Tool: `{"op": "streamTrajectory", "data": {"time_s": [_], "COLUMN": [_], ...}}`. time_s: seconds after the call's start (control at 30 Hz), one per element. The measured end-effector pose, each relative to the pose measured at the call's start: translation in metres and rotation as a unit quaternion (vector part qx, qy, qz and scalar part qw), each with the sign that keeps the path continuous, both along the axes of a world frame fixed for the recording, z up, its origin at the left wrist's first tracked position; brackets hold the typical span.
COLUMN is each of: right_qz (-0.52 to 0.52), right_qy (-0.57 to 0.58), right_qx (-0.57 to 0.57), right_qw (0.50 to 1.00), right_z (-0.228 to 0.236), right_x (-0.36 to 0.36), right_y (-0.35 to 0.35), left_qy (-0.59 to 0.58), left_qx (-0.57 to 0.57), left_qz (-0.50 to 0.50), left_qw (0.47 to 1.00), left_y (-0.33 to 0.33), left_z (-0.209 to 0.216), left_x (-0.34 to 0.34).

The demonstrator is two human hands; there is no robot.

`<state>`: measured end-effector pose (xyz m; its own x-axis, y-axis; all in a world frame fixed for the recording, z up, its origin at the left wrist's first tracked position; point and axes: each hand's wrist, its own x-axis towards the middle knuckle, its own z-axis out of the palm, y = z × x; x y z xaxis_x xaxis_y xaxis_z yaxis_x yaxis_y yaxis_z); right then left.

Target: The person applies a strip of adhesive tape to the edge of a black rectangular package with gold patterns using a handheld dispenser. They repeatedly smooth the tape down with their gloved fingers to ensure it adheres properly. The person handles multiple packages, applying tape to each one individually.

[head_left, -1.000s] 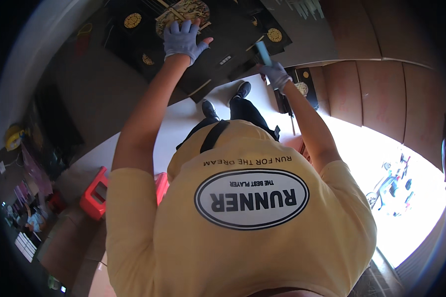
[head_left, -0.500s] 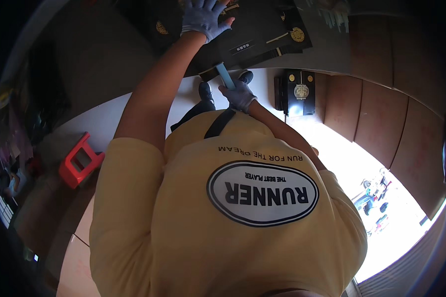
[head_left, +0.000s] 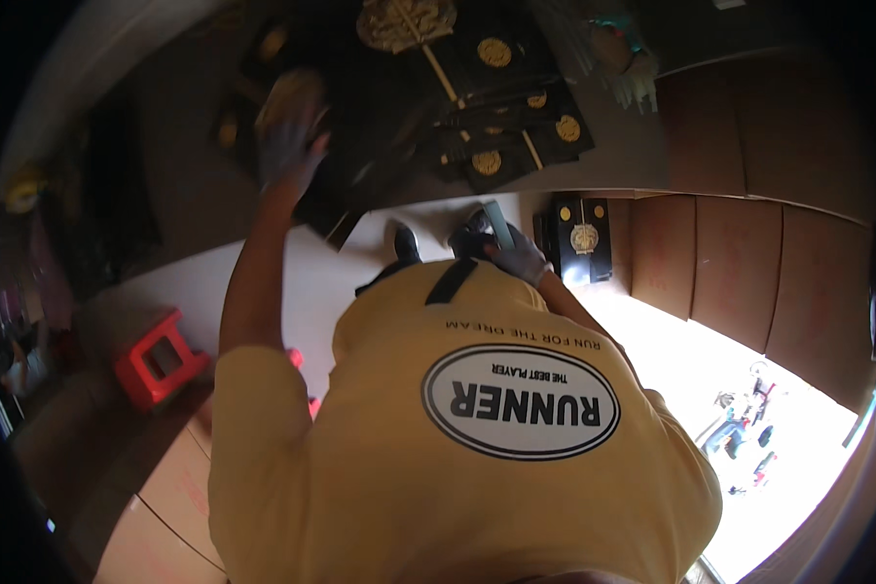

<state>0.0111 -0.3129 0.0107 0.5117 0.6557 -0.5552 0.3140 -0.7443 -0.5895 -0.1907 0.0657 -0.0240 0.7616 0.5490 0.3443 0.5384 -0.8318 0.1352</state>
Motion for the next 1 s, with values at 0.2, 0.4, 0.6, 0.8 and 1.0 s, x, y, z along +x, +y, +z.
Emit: {"op": "streamTrajectory", "data": {"time_s": [0.2,0.4,0.6,0.8,1.0], "right_qz": [-0.073,-0.088,-0.057,-0.187,-0.337], "right_qy": [0.098,0.163,0.111,0.222,0.214], "right_qx": [-0.061,0.046,0.137,0.14,0.256], "right_qw": [0.991,0.982,0.983,0.947,0.88], "right_z": [-0.049,-0.049,-0.046,-0.038,-0.05], "right_x": [0.002,0.003,-0.011,-0.018,0.015], "right_y": [-0.036,-0.02,0.0,-0.035,-0.031], "left_qy": [0.311,-0.063,0.023,0.119,0.06], "left_qx": [-0.111,0.006,0.096,0.078,0.043], "left_qz": [0.143,0.068,0.022,0.015,-0.031], "left_qw": [0.933,0.996,0.995,0.99,0.997], "left_y": [0.044,0.059,-0.001,-0.058,-0.076], "left_z": [-0.004,0.053,0.075,0.026,0.036], "left_x": [-0.145,0.03,0.205,0.187,0.171]}}
